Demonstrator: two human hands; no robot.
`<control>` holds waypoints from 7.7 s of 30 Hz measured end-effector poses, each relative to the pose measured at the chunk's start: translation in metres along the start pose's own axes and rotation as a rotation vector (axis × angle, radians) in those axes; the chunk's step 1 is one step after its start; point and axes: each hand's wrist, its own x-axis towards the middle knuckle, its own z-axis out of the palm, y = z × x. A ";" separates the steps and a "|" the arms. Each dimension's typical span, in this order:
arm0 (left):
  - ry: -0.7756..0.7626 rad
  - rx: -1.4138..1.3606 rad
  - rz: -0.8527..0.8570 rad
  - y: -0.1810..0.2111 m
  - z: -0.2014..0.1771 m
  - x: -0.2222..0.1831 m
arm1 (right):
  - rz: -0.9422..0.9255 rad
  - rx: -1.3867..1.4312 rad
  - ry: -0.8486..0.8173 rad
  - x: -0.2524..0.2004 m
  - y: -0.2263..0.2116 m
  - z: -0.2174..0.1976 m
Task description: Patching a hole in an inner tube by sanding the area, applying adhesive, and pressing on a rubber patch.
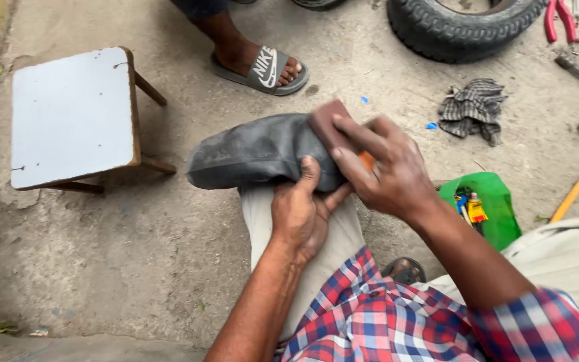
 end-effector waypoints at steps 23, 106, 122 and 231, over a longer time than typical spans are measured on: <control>0.034 -0.060 -0.048 -0.002 0.002 0.004 | -0.027 -0.107 0.064 -0.012 -0.001 0.007; 0.223 0.245 0.058 0.032 0.008 -0.025 | 0.197 0.031 0.101 -0.030 -0.029 -0.006; 0.181 0.590 0.181 0.013 -0.012 -0.016 | 0.125 -0.035 -0.032 -0.013 -0.031 0.019; 0.016 0.692 0.468 0.003 -0.034 -0.006 | -0.010 -0.081 0.141 0.007 -0.023 0.006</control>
